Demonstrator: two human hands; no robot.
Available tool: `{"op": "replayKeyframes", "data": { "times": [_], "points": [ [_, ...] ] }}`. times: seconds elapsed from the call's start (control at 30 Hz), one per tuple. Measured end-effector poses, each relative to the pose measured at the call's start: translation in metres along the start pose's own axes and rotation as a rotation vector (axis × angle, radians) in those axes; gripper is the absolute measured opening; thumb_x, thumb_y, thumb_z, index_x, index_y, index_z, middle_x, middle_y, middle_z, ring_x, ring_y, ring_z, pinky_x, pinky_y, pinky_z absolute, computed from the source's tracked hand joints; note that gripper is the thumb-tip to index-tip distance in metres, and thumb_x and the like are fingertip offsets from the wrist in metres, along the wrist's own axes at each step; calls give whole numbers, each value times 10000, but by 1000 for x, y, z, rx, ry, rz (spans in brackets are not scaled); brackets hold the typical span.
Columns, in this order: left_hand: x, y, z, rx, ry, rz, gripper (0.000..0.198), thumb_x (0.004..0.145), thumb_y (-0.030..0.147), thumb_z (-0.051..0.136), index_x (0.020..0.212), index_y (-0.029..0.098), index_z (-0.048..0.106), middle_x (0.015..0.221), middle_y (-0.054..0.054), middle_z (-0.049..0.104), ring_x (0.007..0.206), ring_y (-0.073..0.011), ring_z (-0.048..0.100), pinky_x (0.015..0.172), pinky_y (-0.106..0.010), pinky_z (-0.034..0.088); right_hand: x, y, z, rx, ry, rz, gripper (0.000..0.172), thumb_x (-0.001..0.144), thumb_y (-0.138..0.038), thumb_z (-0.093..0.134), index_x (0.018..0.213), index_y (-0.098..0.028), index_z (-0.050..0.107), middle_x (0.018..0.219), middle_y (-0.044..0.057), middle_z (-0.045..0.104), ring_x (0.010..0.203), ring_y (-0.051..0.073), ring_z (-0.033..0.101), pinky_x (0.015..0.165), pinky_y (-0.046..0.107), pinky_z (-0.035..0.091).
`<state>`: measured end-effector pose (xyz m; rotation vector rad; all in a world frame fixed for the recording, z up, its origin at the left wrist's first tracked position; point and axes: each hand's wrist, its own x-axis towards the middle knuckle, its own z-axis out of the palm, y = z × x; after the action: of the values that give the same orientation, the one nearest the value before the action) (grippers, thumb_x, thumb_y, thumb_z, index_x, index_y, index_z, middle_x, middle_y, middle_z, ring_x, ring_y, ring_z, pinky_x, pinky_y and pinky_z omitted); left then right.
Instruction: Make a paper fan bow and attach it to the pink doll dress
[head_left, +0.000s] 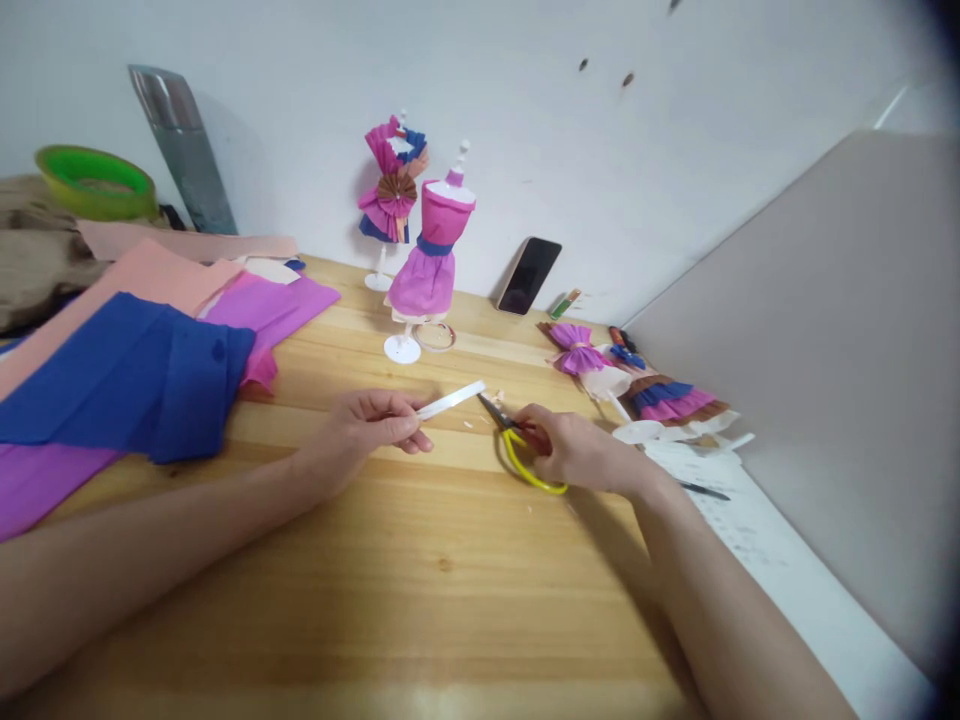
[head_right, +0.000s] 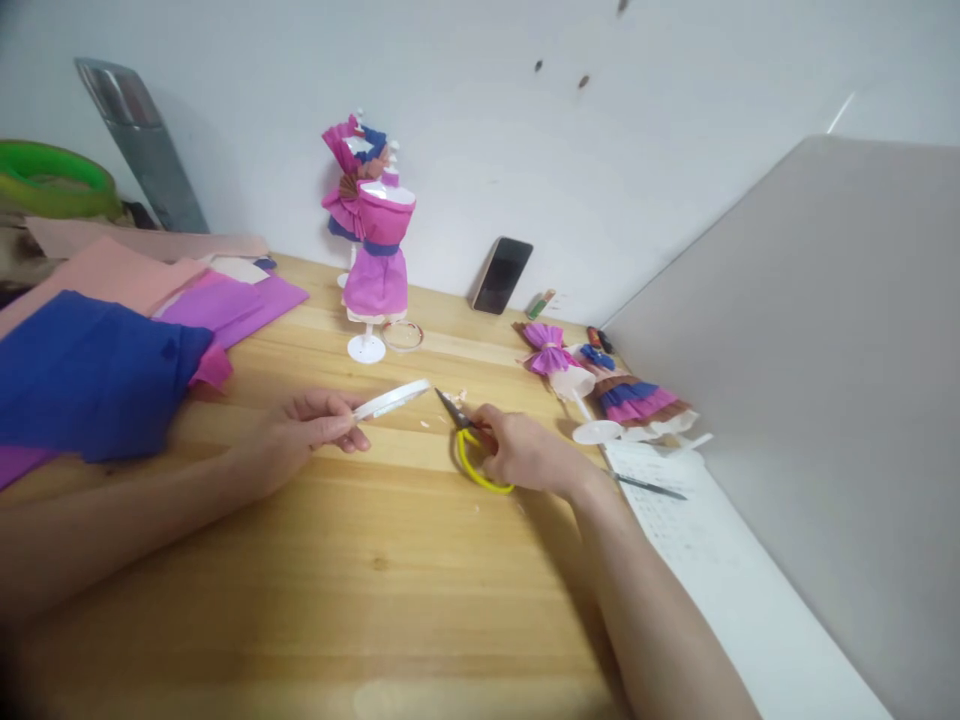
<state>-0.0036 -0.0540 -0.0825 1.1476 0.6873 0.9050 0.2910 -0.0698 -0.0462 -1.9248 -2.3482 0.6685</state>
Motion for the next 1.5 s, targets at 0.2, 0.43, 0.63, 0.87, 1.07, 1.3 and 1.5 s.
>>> {"op": "replayKeyframes", "data": {
  "times": [0.2,0.43,0.63,0.87,1.07,1.3,1.5],
  "points": [
    [-2,-5,0,-53,-9,27,191,754,316,752,723,144,674,785,-57,748,707,-136,698,672,-224,541,-3,8,-8,651,139,-142,557,726,-462,695,1182,-202,508,725,-12,495,551,127,453,477,257,352],
    [-1,-1,2,-55,4,26,227,720,347,777,731,138,690,731,-53,748,685,-138,695,668,-225,543,-25,-37,9,1040,89,-374,558,704,-764,567,922,-250,543,729,35,483,682,219,524,616,374,450],
    [-1,-1,2,-23,7,57,207,748,338,756,723,142,696,730,-43,751,682,-113,678,667,-191,527,-33,-56,34,1184,-314,-395,532,793,-682,574,898,-163,527,605,-1,537,471,119,492,508,285,434],
    [-1,0,5,51,19,38,198,744,338,747,703,147,719,755,-56,756,666,-116,664,669,-203,533,-31,-61,47,1242,-298,-327,452,842,-587,581,890,-139,546,562,-14,539,407,95,457,452,251,391],
    [-3,4,10,94,-2,50,169,717,294,745,664,135,734,803,-72,753,671,-115,657,654,-203,536,-28,-58,53,1289,-360,-345,440,868,-568,562,933,-133,550,580,-10,548,427,99,495,442,234,411],
    [-4,3,15,59,-8,43,150,668,272,776,651,134,718,735,-60,733,619,-120,644,629,-231,536,-29,-64,57,1291,-303,-304,486,857,-608,557,927,-128,562,560,-20,530,397,78,481,382,181,370],
    [-5,2,16,78,-34,64,126,676,250,759,648,137,709,680,-50,717,603,-122,636,620,-237,527,-27,-62,65,1255,-260,-331,442,884,-577,538,947,-140,558,560,-33,519,391,69,465,364,166,364]
  ]
}}
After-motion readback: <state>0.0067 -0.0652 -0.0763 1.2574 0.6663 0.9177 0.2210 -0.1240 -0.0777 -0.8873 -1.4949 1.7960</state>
